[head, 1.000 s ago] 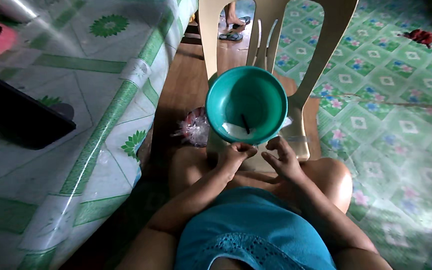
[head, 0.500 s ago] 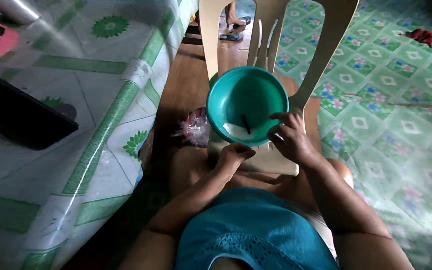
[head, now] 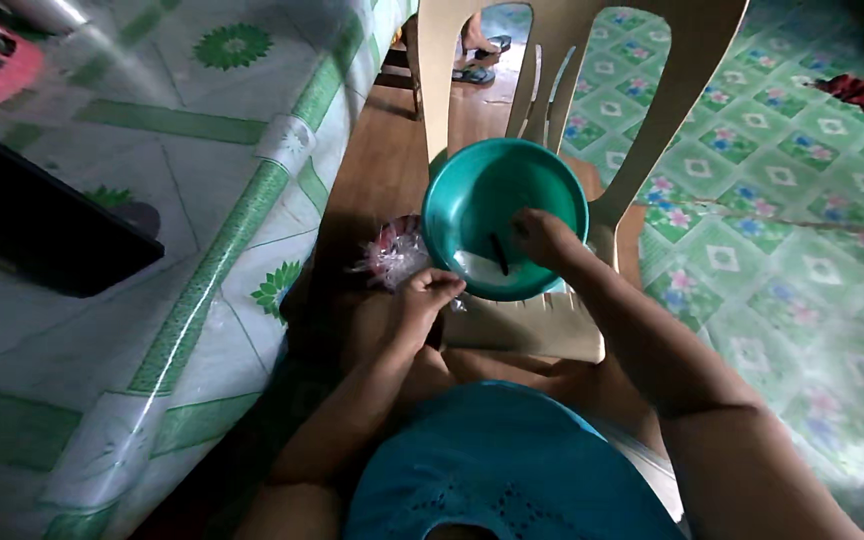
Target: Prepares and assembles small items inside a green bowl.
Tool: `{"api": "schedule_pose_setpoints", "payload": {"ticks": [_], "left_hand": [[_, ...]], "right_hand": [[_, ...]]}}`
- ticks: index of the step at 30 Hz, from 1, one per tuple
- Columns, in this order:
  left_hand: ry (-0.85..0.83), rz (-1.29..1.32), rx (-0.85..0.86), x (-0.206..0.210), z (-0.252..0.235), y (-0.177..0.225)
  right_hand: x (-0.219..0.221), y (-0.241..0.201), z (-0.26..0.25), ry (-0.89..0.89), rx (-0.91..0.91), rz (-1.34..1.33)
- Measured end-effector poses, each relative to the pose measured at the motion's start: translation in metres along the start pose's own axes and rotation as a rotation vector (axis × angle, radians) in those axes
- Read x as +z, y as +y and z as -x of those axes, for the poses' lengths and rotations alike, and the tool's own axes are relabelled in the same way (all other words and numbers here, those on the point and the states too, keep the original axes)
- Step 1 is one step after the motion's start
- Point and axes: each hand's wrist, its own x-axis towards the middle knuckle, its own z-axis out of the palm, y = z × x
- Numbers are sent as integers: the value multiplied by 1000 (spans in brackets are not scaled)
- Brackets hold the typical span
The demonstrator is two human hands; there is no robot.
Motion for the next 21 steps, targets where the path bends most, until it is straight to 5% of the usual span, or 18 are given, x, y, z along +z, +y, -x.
{"api": "schedule_pose_setpoints", "payload": {"ticks": [4,9,14,18,21], "left_hand": [[38,20,-5,-25,0,0],[84,179,-50,-40,-5,-11],[114,237,-56,-42,-16,-13],[122,379,-115,-26,-40,-11],[93,458,-133,-6,-59,-5]], "right_hand": [[32,-9,-44,-292,278,217],[51,-13,-62,-361,347,303],[4,-3,-34,-40,88,24],[-27,27,9,363,43,-114],[-13,63,20,580,76,-476]]}}
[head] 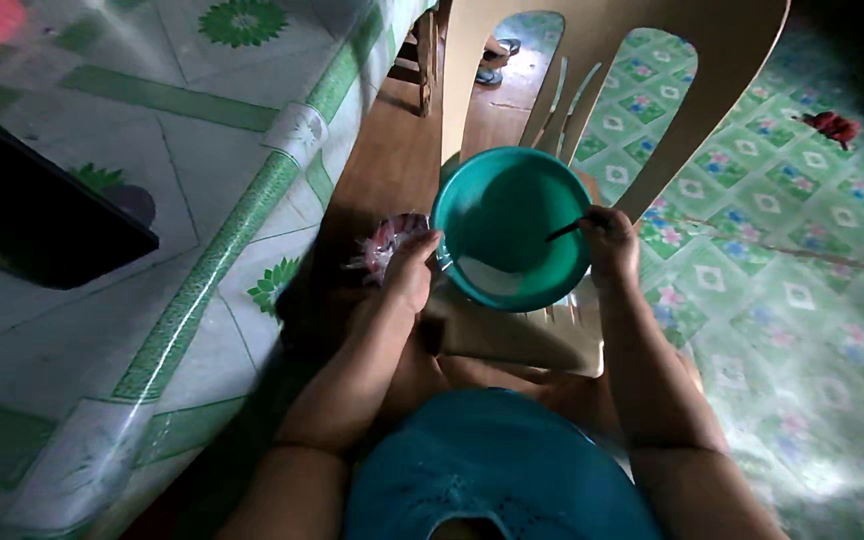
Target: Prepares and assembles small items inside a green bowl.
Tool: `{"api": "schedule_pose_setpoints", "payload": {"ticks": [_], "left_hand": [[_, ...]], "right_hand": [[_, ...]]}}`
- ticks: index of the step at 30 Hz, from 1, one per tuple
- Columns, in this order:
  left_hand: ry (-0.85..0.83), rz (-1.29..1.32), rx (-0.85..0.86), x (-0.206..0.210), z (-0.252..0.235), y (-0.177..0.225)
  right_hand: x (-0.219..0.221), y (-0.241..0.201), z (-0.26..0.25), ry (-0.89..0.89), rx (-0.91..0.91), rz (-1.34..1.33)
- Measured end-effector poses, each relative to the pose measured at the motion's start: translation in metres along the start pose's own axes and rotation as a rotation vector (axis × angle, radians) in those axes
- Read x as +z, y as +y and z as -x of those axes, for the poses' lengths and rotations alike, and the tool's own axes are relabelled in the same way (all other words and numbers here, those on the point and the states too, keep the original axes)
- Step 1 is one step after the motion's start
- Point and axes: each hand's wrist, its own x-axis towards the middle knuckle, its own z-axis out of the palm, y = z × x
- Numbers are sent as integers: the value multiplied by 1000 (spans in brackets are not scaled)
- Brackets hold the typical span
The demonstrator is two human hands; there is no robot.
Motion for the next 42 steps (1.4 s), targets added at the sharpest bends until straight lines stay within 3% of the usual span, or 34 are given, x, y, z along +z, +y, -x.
{"api": "schedule_pose_setpoints", "payload": {"ticks": [4,9,12,17,22,29,37,42], "left_hand": [[-58,-95,71,31,10,12],[-175,-237,338,46,46,49],[-170,-298,293,46,41,50],[-189,-218,325,48,46,61],[-133,-182,184,42,19,45],[-4,-1,70,25,-44,6],[110,105,9,21,-51,12],[102,153,11,22,-52,14]], "right_hand": [[6,19,23,163,49,-447],[5,-6,76,350,-16,-607],[11,7,82,352,-5,-658],[12,-8,86,348,-5,-625],[17,-9,79,315,63,-586],[21,4,54,58,157,-230],[10,-25,22,-522,-94,760],[19,-47,9,-817,-36,1147]]}}
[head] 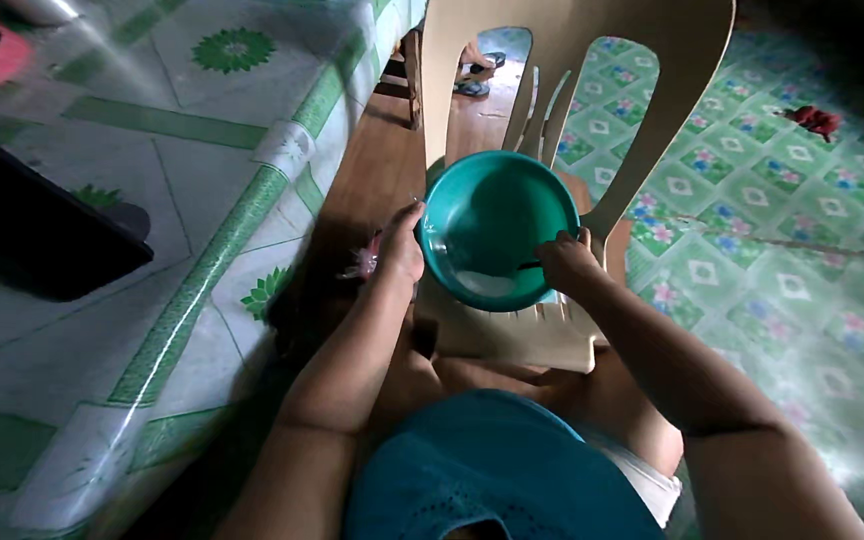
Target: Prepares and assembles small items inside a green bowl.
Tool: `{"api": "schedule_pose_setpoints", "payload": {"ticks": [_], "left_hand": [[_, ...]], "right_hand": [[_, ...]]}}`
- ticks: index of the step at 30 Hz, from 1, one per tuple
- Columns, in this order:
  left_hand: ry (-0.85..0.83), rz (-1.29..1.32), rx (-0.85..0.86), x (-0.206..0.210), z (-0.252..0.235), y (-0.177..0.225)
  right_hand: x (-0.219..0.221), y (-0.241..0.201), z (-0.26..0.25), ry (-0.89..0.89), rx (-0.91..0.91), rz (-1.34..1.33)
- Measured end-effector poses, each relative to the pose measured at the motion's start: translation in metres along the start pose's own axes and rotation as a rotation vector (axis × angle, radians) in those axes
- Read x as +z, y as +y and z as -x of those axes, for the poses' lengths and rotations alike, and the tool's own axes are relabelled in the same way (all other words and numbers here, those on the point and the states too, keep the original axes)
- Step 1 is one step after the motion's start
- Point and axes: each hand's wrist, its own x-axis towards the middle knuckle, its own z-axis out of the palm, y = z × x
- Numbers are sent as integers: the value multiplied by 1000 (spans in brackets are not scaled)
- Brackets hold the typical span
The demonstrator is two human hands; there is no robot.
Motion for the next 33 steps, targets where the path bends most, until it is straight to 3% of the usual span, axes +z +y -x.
{"api": "schedule_pose_setpoints", "payload": {"ticks": [5,13,15,24,33], "left_hand": [[-44,6,29,5,9,4],[-118,25,125,18,31,11],[-152,18,144,20,34,12],[-202,-115,217,28,42,20],[-60,-189,192,16,15,17]], "right_hand": [[3,0,-15,-8,-134,133],[11,11,-29,-183,-159,183],[29,12,-34,-219,-163,118],[80,-25,-46,35,-196,-432],[46,-52,-45,111,-146,-716]]}}
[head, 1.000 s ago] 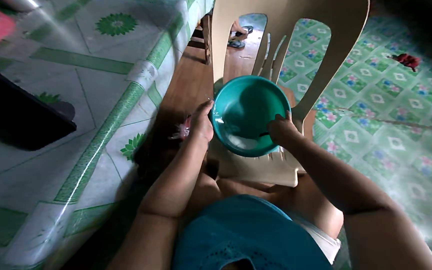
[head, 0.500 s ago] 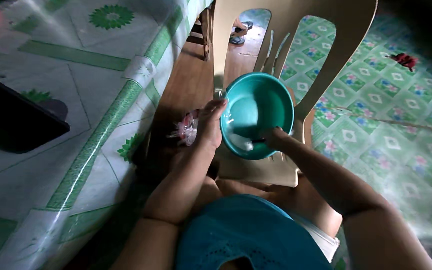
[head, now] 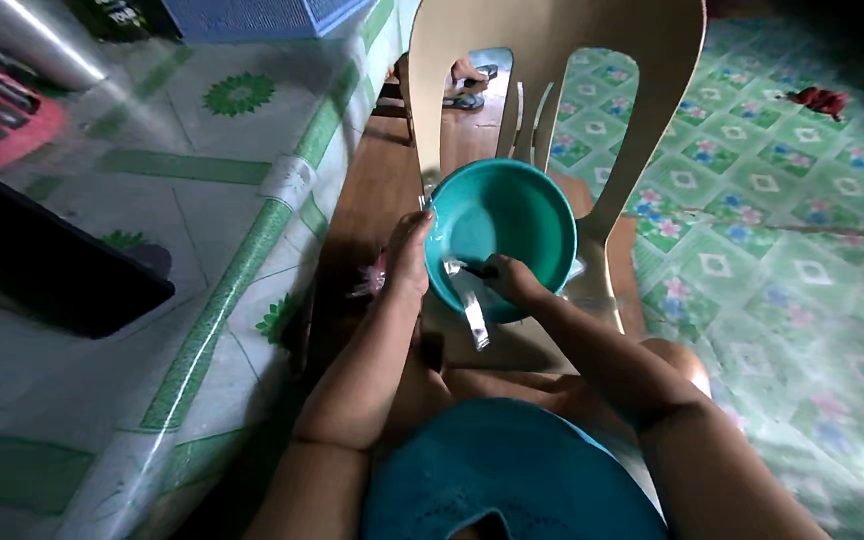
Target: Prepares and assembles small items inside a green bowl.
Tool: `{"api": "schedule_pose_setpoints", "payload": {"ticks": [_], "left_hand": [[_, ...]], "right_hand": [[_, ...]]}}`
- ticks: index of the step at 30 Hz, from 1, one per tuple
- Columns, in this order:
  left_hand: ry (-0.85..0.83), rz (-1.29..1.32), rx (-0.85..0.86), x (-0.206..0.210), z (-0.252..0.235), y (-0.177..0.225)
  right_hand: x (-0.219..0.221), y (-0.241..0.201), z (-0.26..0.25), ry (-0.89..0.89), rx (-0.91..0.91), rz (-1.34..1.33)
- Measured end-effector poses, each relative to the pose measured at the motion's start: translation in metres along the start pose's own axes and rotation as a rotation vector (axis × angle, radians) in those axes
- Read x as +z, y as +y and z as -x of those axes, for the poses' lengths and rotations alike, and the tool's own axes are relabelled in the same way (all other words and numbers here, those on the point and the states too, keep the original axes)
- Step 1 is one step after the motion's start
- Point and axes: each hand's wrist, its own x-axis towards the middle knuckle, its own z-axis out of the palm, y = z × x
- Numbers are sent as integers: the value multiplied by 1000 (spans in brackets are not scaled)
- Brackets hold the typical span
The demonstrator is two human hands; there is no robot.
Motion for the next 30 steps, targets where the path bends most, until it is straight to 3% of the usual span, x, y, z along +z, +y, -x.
{"api": "schedule_pose_setpoints", "payload": {"ticks": [5,7,9,12,16,18,24,30], "left_hand": [[49,-61,-138,-8,-13,-14],[52,-162,-102,-6,-22,-23],[38,-378,5,-1,-28,-22],[-28,-612,255,22,-41,-5],[-79,-604,615,58,-57,40],[-119,-644,708,68,-62,49],[-396,-906,474,53,-61,-2],[-500,-1046,232,42,-37,-2]], "right_hand": [[-22,13,-1,105,-44,13],[-39,8,4,100,-35,42],[-56,1,10,65,3,70],[-64,21,9,219,-88,96],[-91,8,22,201,-75,146],[-106,-1,28,143,-36,156],[-111,18,36,197,-93,128],[-114,20,34,215,-130,179]]}}
